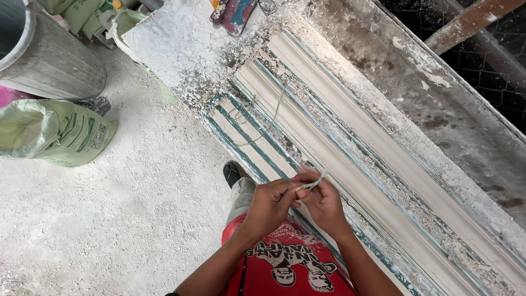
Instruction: The person bends wire pieces by hand and attaches them to plaster medallions, then hangs a medallion on an overhead rack. They then use a small scraping tool to remove excess plaster from decorative cornice moldings laid on a workbench, working along the lengths of the pieces.
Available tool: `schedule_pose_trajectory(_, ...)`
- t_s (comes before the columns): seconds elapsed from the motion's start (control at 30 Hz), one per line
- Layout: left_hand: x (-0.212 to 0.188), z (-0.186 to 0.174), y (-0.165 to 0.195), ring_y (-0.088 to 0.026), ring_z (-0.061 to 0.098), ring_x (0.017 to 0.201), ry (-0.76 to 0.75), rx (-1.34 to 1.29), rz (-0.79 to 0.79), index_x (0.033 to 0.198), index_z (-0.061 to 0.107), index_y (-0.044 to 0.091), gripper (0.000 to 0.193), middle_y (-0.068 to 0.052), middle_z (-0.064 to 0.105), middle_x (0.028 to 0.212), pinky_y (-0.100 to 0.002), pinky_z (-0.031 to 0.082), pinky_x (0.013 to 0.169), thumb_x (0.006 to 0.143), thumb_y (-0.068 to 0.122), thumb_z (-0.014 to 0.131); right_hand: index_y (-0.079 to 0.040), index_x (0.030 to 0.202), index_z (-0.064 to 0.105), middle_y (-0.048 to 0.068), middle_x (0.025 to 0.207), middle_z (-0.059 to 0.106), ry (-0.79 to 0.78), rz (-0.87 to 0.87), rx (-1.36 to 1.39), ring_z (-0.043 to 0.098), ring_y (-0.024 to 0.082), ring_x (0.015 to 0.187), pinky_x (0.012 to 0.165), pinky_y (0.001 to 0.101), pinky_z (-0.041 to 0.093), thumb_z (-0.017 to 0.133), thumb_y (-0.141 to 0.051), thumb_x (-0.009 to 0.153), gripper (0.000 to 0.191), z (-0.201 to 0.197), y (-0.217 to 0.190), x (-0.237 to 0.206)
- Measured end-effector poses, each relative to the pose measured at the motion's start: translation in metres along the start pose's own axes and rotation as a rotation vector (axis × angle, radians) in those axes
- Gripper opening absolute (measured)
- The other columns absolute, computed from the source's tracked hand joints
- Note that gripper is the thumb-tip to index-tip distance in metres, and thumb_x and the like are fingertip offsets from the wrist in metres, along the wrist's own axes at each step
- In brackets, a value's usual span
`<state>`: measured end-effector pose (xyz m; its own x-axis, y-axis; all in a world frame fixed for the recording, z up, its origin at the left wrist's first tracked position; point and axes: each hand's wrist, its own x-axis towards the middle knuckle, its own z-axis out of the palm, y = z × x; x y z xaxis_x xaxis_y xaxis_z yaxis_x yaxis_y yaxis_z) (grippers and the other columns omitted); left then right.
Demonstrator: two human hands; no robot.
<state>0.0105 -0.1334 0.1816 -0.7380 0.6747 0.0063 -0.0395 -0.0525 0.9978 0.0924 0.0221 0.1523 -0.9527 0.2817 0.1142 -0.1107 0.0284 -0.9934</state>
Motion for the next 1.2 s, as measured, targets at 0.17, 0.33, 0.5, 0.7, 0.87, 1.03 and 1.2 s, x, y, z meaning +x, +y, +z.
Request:
schedule_pose_trajectory(0.17,-0.003,0.001,-0.011,-0.006,0.060,0.075,0.131,-0.284,-0.017,0.105,0.069,0.000,0.018,0.000,0.063,0.095,-0.024,0.052,0.067,0.104,0.016,0.060,0.002,0.103,0.072,0.012,0.108,0.073,-0.047,0.121,-0.034,0.070,0.018,0.099,0.091,0.0344,0.060,0.062,-0.024,0.101,0.028,-0.020,-0.003,0.002)
schedule_pose_trajectory(0.33,-0.010,-0.006,-0.013,-0.006,0.045,0.068,-0.326,-0.333,-0.223,0.093,0.066,0.005,0.018,0.001,0.056,0.080,-0.024,0.037,0.060,0.104,0.018,0.061,-0.005,0.083,0.058,0.006,0.083,0.057,-0.134,0.420,0.585,0.049,0.014,0.076,0.072,0.0337,0.041,0.057,-0.027,0.104,0.031,-0.032,0.003,-0.011)
schedule_pose_trajectory(0.5,-0.020,-0.001,-0.010,-0.009,0.044,0.077,-0.303,-0.744,-0.166,0.088,0.062,0.005,0.026,0.000,0.052,0.082,-0.028,0.037,0.071,0.110,0.018,0.055,-0.013,0.083,0.049,0.001,0.076,0.046,-0.234,0.060,0.829,0.042,0.018,0.075,0.076,0.0368,0.038,0.058,-0.027,0.108,0.030,-0.023,0.009,-0.021)
schedule_pose_trajectory(0.7,-0.012,-0.010,-0.008,-0.007,0.046,0.078,-0.272,-0.344,-0.089,0.100,0.062,0.005,0.011,-0.001,0.053,0.091,-0.027,0.040,0.069,0.102,0.009,0.053,-0.006,0.111,0.060,0.005,0.081,0.051,-0.067,0.165,0.238,0.048,0.017,0.074,0.071,0.0375,0.048,0.059,-0.021,0.103,0.018,-0.021,0.003,-0.013)
schedule_pose_trajectory(0.87,0.001,-0.008,-0.011,-0.009,0.061,0.087,0.028,-0.275,-0.047,0.118,0.066,0.004,0.022,-0.003,0.061,0.101,-0.028,0.052,0.077,0.098,0.003,0.056,-0.005,0.109,0.063,0.008,0.100,0.067,0.094,0.048,0.205,0.061,0.016,0.090,0.081,0.0336,0.053,0.058,-0.013,0.100,0.013,-0.008,0.003,-0.010)
schedule_pose_trajectory(1.03,0.001,-0.010,-0.008,-0.013,0.060,0.109,-0.108,-0.370,-0.096,0.120,0.064,0.003,0.017,-0.008,0.067,0.119,-0.033,0.048,0.101,0.106,0.006,0.054,-0.005,0.107,0.059,0.007,0.095,0.064,0.243,0.089,0.717,0.063,0.020,0.102,0.091,0.0348,0.055,0.061,-0.010,0.108,0.006,-0.005,0.007,-0.001)
schedule_pose_trajectory(1.2,-0.014,-0.015,0.006,-0.017,0.060,0.126,-0.361,-0.547,0.087,0.120,0.064,0.006,0.021,-0.008,0.066,0.127,-0.037,0.046,0.114,0.109,0.011,0.048,-0.005,0.105,0.059,0.006,0.090,0.063,0.176,0.357,0.883,0.063,0.020,0.089,0.079,0.0352,0.056,0.063,-0.017,0.105,0.013,-0.013,0.006,0.004)
